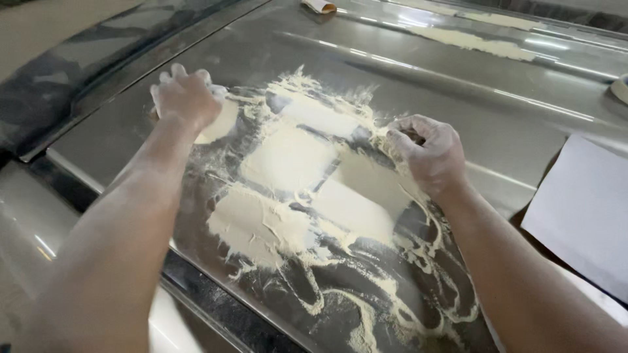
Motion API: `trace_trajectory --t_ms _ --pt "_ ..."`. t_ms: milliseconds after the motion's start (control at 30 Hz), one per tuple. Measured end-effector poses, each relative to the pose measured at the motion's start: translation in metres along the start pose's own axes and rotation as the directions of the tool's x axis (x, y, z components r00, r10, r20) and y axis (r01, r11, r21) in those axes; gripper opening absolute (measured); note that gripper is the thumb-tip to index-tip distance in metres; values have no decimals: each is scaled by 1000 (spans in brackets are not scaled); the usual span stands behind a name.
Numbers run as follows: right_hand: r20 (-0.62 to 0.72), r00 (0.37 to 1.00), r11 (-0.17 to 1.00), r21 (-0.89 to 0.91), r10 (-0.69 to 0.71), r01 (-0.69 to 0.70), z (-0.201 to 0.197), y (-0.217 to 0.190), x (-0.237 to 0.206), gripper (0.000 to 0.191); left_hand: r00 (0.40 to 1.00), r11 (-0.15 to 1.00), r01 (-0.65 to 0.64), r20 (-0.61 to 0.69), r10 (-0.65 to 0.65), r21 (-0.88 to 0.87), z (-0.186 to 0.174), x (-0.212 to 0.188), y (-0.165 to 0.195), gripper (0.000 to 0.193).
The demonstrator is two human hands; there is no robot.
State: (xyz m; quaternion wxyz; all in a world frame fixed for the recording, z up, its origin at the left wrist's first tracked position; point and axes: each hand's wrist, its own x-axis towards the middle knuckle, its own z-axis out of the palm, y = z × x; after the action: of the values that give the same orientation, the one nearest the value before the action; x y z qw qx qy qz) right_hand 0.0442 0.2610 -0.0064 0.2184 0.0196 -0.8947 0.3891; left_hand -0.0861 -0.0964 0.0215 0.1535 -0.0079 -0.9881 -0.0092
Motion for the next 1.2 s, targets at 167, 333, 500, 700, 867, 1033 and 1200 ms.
trace_trajectory --t_ms 167,333,500,700,867,1033,1200 --pt "21 996 997 -15 82 -81 0 -2 0 24 960 970 -243 139 242 -12 11 -5 -2 53" --pt "16 999 999 -3 34 -34 -3 -6 -2 24 998 999 -40 -55 41 28 9 0 -10 51" --pt "5 1000 1000 21 4 -4 -6 -10 -2 25 986 987 -160 46 159 8 11 -6 -9 50" --pt "7 998 998 23 -61 60 -2 -3 1 30 997 997 -83 -6 83 -10 7 -12 -39 50" --pt "13 999 997 -66 31 -30 -2 0 -1 32 990 990 -140 -35 140 -10 15 -25 -54 40" --pt "16 994 994 -17 -104 104 -6 -4 -1 31 958 960 -277 65 278 -33 18 -35 -63 49" --pt "39 997 998 -11 63 -62 -4 -11 -1 33 999 994 -27 23 25 101 8 -33 -62 52"
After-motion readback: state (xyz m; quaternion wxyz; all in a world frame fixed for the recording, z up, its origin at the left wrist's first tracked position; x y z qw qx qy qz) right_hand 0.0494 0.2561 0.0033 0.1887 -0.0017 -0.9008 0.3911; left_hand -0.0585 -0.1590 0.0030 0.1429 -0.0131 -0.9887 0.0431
